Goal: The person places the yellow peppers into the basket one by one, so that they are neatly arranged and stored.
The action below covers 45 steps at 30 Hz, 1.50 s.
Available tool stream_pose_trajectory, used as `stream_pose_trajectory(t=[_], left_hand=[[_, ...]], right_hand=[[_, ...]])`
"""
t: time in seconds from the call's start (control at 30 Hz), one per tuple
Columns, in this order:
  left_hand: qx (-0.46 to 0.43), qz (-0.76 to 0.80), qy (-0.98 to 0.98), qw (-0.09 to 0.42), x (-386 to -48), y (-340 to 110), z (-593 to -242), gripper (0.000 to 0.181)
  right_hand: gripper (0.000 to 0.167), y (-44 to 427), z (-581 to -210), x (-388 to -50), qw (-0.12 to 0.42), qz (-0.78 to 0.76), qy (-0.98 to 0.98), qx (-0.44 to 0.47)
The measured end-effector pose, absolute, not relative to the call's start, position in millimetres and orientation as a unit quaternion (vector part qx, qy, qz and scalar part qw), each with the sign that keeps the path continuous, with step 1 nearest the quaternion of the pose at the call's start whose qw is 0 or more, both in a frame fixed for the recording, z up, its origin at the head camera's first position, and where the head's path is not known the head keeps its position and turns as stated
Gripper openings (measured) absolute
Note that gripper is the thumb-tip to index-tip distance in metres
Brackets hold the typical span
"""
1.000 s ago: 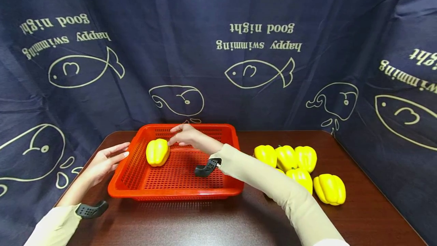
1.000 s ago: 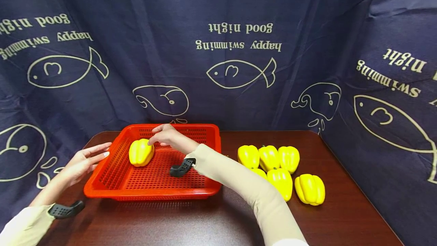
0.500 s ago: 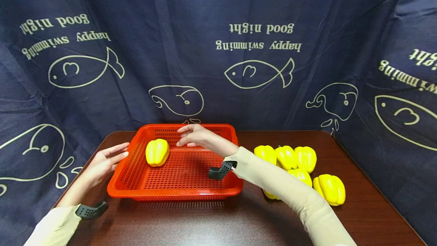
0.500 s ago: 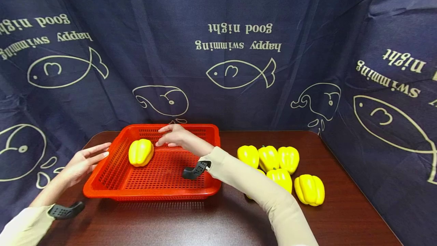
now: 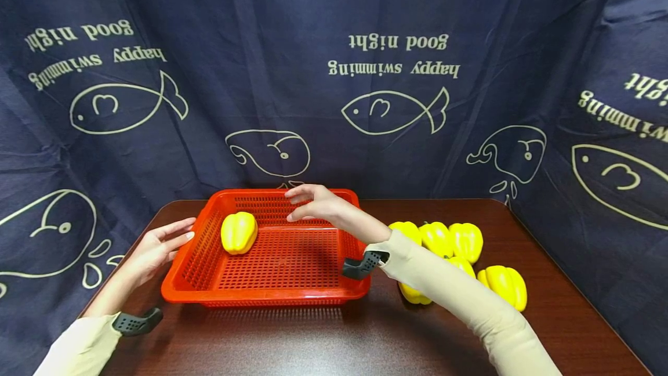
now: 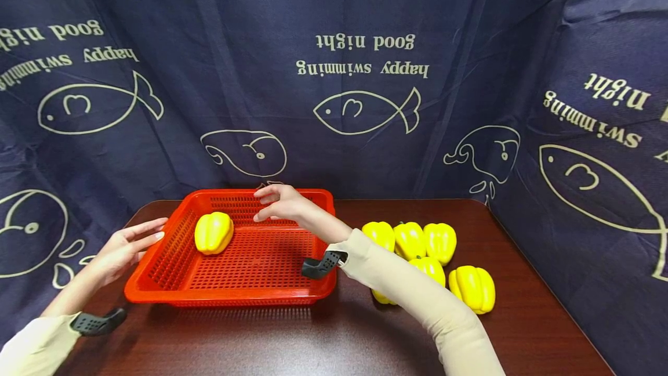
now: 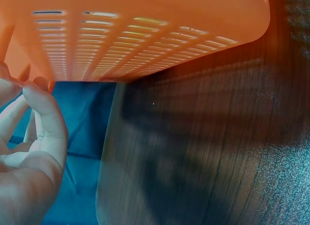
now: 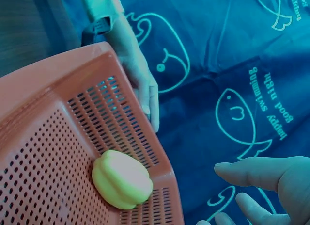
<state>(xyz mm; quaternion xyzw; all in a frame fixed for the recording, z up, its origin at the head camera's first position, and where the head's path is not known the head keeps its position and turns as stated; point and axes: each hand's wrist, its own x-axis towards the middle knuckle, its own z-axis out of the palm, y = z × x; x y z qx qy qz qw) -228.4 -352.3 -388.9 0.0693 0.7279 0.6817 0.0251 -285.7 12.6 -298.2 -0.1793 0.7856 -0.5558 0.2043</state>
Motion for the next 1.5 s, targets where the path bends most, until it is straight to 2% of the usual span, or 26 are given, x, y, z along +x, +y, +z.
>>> stream_pose_trajectory(t=[0.27, 0.87, 1.3, 1.5], left_hand=[[0.072, 0.681, 0.728, 0.028, -227.7, -352.7, -387.2, 0.035], [0.111, 0.686, 0.719, 0.023, -232.9, -359.4, -398.0, 0.034], [0.083, 0.681, 0.727, 0.028, -229.5, -354.6, -392.0, 0.038], [0.093, 0.684, 0.723, 0.022, -230.4, -356.0, -396.0, 0.037]], right_hand=[[0.049, 37.0, -300.4, -285.5, 0.181, -0.544, 0.795, -0.197], [0.054, 91.7, -307.2, -280.0, 0.172, -0.519, 0.812, -0.205], [0.057, 146.4, -319.0, -273.9, 0.179, -0.542, 0.794, -0.207], [0.056, 169.1, -322.6, -269.7, 0.155, -0.538, 0.803, -0.205]])
